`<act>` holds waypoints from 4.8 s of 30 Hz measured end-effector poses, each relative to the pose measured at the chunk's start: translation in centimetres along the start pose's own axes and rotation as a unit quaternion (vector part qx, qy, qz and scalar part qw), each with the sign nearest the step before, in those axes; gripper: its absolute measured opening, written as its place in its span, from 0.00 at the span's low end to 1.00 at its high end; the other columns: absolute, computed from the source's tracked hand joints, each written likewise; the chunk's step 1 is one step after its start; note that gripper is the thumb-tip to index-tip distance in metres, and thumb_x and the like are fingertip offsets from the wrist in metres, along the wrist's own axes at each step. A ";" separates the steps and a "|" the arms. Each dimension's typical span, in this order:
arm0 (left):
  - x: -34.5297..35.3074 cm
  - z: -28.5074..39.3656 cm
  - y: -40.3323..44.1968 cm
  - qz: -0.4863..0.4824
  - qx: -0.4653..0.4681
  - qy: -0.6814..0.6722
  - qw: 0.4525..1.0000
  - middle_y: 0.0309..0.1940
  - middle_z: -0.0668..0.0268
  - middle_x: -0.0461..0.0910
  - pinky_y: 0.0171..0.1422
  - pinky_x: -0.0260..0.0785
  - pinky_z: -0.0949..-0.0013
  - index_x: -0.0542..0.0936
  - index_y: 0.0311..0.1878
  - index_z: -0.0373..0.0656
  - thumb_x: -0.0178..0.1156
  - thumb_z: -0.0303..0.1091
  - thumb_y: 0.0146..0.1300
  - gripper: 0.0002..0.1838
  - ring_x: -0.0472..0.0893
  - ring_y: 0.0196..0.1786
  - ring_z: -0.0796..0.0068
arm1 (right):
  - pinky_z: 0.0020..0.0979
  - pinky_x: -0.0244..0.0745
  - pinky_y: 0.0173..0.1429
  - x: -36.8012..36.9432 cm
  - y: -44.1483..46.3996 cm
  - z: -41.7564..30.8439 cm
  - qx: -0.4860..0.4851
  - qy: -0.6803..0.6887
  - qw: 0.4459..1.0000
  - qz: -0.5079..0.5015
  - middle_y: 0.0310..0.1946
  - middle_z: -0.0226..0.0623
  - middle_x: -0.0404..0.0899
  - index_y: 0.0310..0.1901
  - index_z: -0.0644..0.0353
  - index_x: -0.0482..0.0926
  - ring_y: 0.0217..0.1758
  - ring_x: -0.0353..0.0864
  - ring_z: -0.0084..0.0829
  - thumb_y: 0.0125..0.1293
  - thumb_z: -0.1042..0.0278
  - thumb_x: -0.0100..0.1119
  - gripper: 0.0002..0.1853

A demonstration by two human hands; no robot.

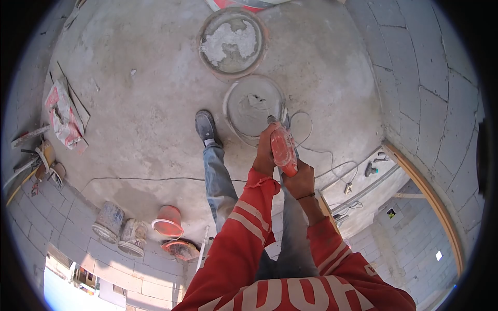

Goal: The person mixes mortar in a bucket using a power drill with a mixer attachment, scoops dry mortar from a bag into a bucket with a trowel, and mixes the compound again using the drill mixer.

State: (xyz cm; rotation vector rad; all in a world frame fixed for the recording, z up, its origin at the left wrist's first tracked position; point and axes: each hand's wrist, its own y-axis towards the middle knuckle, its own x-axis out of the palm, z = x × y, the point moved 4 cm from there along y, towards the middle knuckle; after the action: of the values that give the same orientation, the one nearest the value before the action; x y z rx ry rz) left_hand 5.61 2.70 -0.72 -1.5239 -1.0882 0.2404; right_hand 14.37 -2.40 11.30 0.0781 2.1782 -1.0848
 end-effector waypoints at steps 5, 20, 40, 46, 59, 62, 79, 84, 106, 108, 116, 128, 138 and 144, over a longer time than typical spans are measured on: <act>-1.2 -2.6 -0.4 0.021 0.006 0.000 1.000 0.37 0.59 0.80 0.41 0.80 0.55 0.77 0.45 0.44 0.66 0.48 0.66 0.18 0.81 0.35 0.57 | 0.51 0.83 0.46 -0.3 -1.6 1.6 0.028 0.006 1.000 -0.003 0.33 0.57 0.87 0.41 0.65 0.85 0.41 0.88 0.62 0.53 0.67 0.71 0.15; -5.3 -1.7 0.0 -0.073 0.029 -0.001 0.997 0.35 0.56 0.82 0.37 0.80 0.57 0.79 0.44 0.35 0.65 0.51 0.67 0.23 0.84 0.33 0.55 | 0.53 0.81 0.40 0.7 -2.9 0.3 -0.032 -0.023 0.999 -0.010 0.28 0.55 0.85 0.34 0.63 0.81 0.35 0.87 0.61 0.52 0.67 0.71 0.12; 0.2 1.6 -0.9 -0.011 0.044 -0.028 0.999 0.35 0.58 0.81 0.36 0.80 0.54 0.76 0.42 0.44 0.64 0.46 0.66 0.15 0.83 0.33 0.58 | 0.53 0.81 0.39 -0.1 0.5 -2.0 -0.083 -0.053 0.995 0.012 0.25 0.56 0.83 0.33 0.64 0.80 0.32 0.85 0.62 0.51 0.67 0.72 0.12; -0.5 1.8 -0.8 -0.017 0.026 -0.028 0.999 0.37 0.59 0.81 0.36 0.80 0.55 0.77 0.42 0.45 0.64 0.46 0.66 0.14 0.83 0.33 0.58 | 0.53 0.80 0.39 0.4 0.4 -2.2 -0.086 -0.032 0.996 0.011 0.26 0.56 0.83 0.32 0.64 0.80 0.33 0.85 0.62 0.50 0.67 0.72 0.12; -1.0 1.6 -0.8 0.002 0.015 -0.033 0.999 0.35 0.58 0.80 0.36 0.80 0.57 0.78 0.40 0.42 0.64 0.47 0.66 0.17 0.83 0.32 0.59 | 0.51 0.81 0.39 0.6 0.3 -1.9 -0.080 -0.009 0.997 0.000 0.27 0.57 0.84 0.34 0.65 0.82 0.34 0.86 0.62 0.51 0.68 0.71 0.12; -0.6 1.7 -1.1 0.028 0.022 -0.036 0.999 0.35 0.58 0.80 0.35 0.80 0.56 0.78 0.40 0.42 0.64 0.47 0.66 0.16 0.83 0.32 0.59 | 0.51 0.82 0.41 0.7 0.4 -1.6 -0.081 -0.022 0.996 -0.010 0.28 0.57 0.84 0.37 0.66 0.83 0.35 0.86 0.62 0.52 0.69 0.71 0.13; -2.6 1.0 -1.3 -0.001 0.037 -0.015 0.999 0.29 0.56 0.80 0.35 0.80 0.57 0.79 0.41 0.36 0.63 0.50 0.66 0.22 0.83 0.32 0.57 | 0.49 0.84 0.47 0.8 -0.5 -1.5 -0.046 -0.058 0.996 -0.058 0.32 0.55 0.87 0.43 0.64 0.85 0.39 0.88 0.60 0.52 0.68 0.72 0.17; -2.8 1.1 -1.6 -0.012 0.058 -0.037 0.998 0.30 0.56 0.80 0.35 0.80 0.56 0.79 0.39 0.36 0.63 0.50 0.66 0.21 0.84 0.32 0.56 | 0.52 0.82 0.44 0.7 -0.7 -2.2 -0.047 -0.068 0.995 -0.055 0.30 0.55 0.86 0.38 0.63 0.83 0.38 0.87 0.61 0.52 0.66 0.71 0.14; -3.8 0.4 -1.7 0.054 0.023 -0.041 0.997 0.30 0.59 0.80 0.34 0.79 0.57 0.79 0.41 0.38 0.64 0.50 0.65 0.21 0.83 0.30 0.58 | 0.54 0.82 0.45 1.2 -1.7 -2.1 -0.026 -0.033 0.998 -0.050 0.30 0.57 0.86 0.39 0.64 0.85 0.39 0.86 0.65 0.53 0.68 0.69 0.13; -3.7 0.7 -2.2 0.045 0.035 -0.042 0.997 0.30 0.59 0.80 0.33 0.78 0.56 0.79 0.41 0.39 0.64 0.50 0.65 0.20 0.83 0.30 0.58 | 0.53 0.82 0.45 1.3 -1.9 -2.3 -0.022 -0.014 0.998 -0.052 0.30 0.57 0.86 0.39 0.64 0.85 0.39 0.86 0.64 0.53 0.68 0.69 0.13; -3.7 0.4 -2.3 0.054 0.026 -0.034 0.998 0.33 0.59 0.80 0.33 0.79 0.55 0.78 0.43 0.40 0.64 0.49 0.65 0.20 0.83 0.30 0.57 | 0.52 0.83 0.44 1.5 -2.0 -1.9 -0.050 0.007 0.998 -0.040 0.30 0.57 0.86 0.39 0.66 0.84 0.39 0.86 0.64 0.53 0.69 0.68 0.13; -2.3 1.0 -2.4 0.075 0.050 -0.040 0.995 0.33 0.59 0.81 0.36 0.79 0.57 0.79 0.40 0.39 0.64 0.49 0.66 0.19 0.83 0.31 0.59 | 0.52 0.83 0.43 1.0 -0.9 -1.9 -0.057 -0.004 0.998 -0.030 0.29 0.58 0.85 0.38 0.66 0.84 0.38 0.87 0.63 0.53 0.68 0.70 0.13; -1.9 1.6 -1.4 0.010 0.035 -0.043 0.998 0.33 0.60 0.79 0.36 0.79 0.56 0.77 0.43 0.43 0.65 0.47 0.65 0.17 0.82 0.32 0.57 | 0.49 0.83 0.43 0.5 -0.4 -2.9 -0.058 -0.007 0.998 -0.036 0.28 0.57 0.85 0.39 0.67 0.84 0.36 0.88 0.61 0.53 0.68 0.69 0.13; -1.3 2.2 -1.5 0.017 0.043 -0.043 0.998 0.34 0.60 0.79 0.35 0.79 0.57 0.76 0.43 0.45 0.65 0.45 0.65 0.15 0.81 0.31 0.57 | 0.47 0.83 0.43 0.5 0.2 -3.1 -0.053 -0.011 0.998 -0.041 0.29 0.57 0.85 0.40 0.69 0.84 0.37 0.88 0.60 0.55 0.68 0.69 0.14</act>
State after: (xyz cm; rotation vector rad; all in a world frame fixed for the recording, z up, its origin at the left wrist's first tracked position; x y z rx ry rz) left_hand 2.69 3.04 -0.64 -1.4673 -1.1059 0.3735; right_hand 12.31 -0.14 12.13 -0.0705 2.2319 -1.0076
